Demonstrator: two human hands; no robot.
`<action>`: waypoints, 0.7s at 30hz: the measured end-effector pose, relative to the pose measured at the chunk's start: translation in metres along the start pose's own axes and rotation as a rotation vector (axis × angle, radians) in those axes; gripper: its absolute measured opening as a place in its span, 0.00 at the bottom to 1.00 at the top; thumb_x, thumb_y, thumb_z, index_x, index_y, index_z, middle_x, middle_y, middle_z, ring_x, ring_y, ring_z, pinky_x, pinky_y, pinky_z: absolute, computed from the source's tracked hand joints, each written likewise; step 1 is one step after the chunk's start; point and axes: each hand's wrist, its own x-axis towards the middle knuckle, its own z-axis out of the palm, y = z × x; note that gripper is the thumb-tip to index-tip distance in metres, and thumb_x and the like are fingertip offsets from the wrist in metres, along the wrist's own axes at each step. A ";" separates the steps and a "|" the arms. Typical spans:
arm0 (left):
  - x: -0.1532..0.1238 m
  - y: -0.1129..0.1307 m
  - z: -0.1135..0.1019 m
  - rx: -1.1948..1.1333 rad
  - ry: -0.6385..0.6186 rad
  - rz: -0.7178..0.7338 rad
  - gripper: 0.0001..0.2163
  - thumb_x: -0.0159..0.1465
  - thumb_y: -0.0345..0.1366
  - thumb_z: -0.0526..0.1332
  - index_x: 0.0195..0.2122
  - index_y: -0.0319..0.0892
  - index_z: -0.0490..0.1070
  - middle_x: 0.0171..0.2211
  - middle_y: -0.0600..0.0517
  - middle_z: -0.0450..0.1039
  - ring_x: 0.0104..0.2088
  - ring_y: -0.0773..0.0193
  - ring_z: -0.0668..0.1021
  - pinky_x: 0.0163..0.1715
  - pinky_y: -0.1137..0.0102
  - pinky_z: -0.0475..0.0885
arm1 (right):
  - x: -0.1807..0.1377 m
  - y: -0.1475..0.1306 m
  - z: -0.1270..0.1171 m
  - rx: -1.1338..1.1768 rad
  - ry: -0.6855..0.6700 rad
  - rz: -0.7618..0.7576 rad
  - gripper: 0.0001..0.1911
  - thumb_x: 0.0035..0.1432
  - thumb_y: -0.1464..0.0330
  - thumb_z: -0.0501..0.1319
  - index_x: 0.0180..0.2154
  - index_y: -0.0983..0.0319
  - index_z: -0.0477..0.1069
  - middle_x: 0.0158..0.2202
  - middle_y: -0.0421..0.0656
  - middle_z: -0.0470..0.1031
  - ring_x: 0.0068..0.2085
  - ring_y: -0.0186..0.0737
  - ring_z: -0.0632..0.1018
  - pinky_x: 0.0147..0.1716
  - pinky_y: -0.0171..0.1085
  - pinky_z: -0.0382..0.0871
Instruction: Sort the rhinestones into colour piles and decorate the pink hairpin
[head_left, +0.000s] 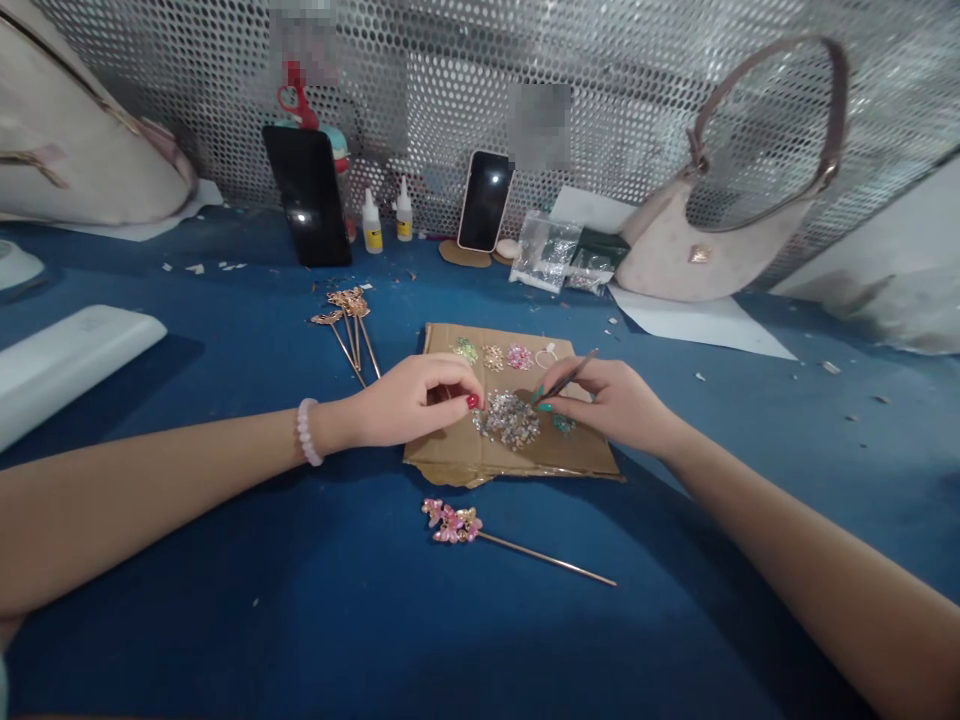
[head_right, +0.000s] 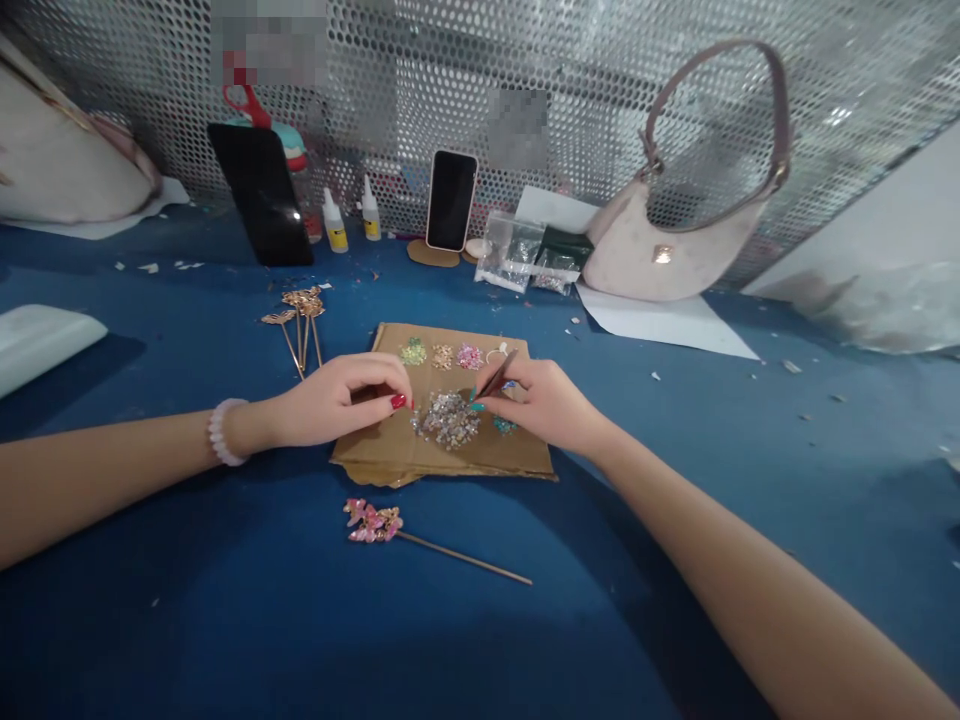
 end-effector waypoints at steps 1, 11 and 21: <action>0.000 0.000 0.000 0.003 -0.001 -0.004 0.06 0.62 0.29 0.53 0.33 0.40 0.69 0.34 0.52 0.72 0.35 0.67 0.73 0.35 0.72 0.68 | 0.000 -0.001 0.000 -0.005 0.008 -0.001 0.07 0.53 0.63 0.61 0.30 0.61 0.72 0.33 0.44 0.76 0.34 0.39 0.77 0.36 0.41 0.71; 0.001 0.000 -0.001 0.034 -0.007 -0.015 0.06 0.62 0.30 0.52 0.33 0.40 0.68 0.33 0.52 0.71 0.34 0.66 0.73 0.35 0.71 0.67 | 0.001 0.000 0.002 -0.043 -0.013 -0.012 0.08 0.53 0.63 0.60 0.32 0.60 0.73 0.32 0.42 0.76 0.33 0.38 0.77 0.36 0.40 0.71; 0.001 0.000 -0.001 0.040 -0.004 -0.005 0.06 0.62 0.30 0.52 0.32 0.40 0.68 0.33 0.52 0.72 0.34 0.66 0.73 0.36 0.71 0.68 | 0.001 -0.003 0.001 -0.039 -0.004 0.006 0.07 0.53 0.63 0.60 0.31 0.60 0.72 0.32 0.44 0.77 0.34 0.41 0.77 0.33 0.40 0.71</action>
